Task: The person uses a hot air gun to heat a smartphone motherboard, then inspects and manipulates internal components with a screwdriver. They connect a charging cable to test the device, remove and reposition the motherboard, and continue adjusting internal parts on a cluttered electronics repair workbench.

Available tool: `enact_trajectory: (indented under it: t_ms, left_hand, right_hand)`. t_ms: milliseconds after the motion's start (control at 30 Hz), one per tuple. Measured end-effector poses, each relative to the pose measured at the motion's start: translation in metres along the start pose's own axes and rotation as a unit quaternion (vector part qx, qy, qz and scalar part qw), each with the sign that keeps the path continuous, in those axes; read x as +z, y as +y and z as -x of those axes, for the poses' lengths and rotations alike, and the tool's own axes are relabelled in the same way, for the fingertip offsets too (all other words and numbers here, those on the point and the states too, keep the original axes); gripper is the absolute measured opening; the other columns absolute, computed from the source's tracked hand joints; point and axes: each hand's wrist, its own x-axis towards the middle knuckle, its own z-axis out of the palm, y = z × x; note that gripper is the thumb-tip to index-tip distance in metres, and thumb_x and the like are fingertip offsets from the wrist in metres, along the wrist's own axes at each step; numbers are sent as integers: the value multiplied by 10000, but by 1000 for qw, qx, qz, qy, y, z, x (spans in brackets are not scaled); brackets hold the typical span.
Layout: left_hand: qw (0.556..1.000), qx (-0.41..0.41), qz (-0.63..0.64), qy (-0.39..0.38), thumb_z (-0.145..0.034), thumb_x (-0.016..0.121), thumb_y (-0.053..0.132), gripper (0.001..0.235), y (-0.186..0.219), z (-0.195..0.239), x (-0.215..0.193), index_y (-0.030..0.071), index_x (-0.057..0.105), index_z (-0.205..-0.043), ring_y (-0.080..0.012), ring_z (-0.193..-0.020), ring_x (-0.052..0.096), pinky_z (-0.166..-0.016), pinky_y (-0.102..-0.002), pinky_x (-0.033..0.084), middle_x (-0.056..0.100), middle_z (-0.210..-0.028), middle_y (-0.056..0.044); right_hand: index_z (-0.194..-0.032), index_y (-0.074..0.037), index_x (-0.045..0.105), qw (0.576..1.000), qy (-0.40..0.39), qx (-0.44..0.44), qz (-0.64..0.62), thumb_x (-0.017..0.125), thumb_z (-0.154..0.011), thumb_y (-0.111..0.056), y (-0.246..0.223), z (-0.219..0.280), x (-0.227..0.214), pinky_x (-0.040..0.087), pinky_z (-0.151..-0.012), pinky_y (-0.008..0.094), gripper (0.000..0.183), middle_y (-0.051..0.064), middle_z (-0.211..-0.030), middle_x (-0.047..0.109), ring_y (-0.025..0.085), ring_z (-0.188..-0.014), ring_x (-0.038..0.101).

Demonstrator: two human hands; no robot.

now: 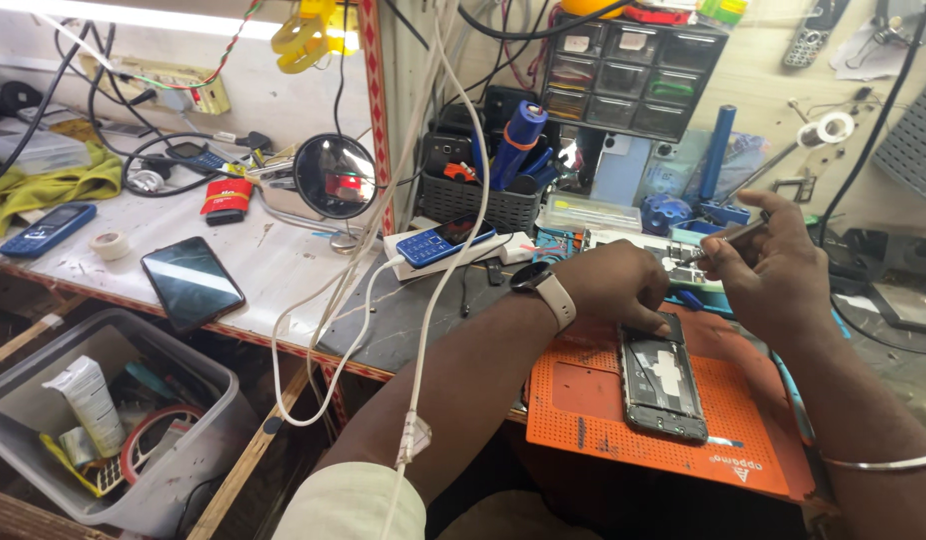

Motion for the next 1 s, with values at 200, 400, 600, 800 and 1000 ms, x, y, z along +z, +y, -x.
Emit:
enact_trajectory:
  t_ms: [200, 400, 600, 800, 1000]
  left_hand:
    - [1000, 5, -11, -8, -718, 847, 392, 333, -3, -4, 0, 78, 751, -773, -246, -718, 712, -653, -381, 549, 727, -791, -77]
    - [1000, -18, -4, -6, -725, 846, 385, 332, -2, 0, 1, 73, 745, -778, -254, -719, 704, -653, -388, 543, 719, -789, -86]
    - [1000, -5, -9, 1, -728, 843, 383, 338, 4, 2, -1, 63, 739, -768, -258, -723, 702, -655, -385, 549, 718, -810, -90]
    - [1000, -24, -8, -7, -756, 810, 405, 329, 4, 1, 0, 84, 755, -801, -251, -737, 720, -669, -381, 558, 738, -817, -85]
    - [997, -14, -52, 54, -782, 787, 433, 345, 6, -6, 1, 90, 765, -803, -270, -711, 728, -674, -399, 554, 748, -771, -91]
  right_hand:
    - [-1452, -6, 441, 1000, -8, 10, 20, 698, -972, -82, 1, 0, 1, 578, -739, 295, 549, 136, -926, 738, 159, -850, 732]
    - [-1451, -23, 462, 998, -10, 11, -66, 700, -944, -97, 3, -1, 5, 553, -683, 269, 565, 92, -899, 714, 103, -799, 683]
    - [-1429, -19, 456, 1000, -11, 23, 11, 705, -937, -110, -2, -1, 0, 564, -707, 281, 559, 92, -854, 735, 121, -780, 704]
    - [-1430, -27, 466, 1000, -9, 21, -14, 709, -923, -113, 1, 0, 2, 573, -715, 284, 569, 89, -869, 738, 119, -794, 713]
    - [-1425, -24, 489, 1000, 2, -17, 20, 718, -938, -101, 5, 0, -1, 570, -730, 305, 545, 111, -909, 742, 135, -823, 718]
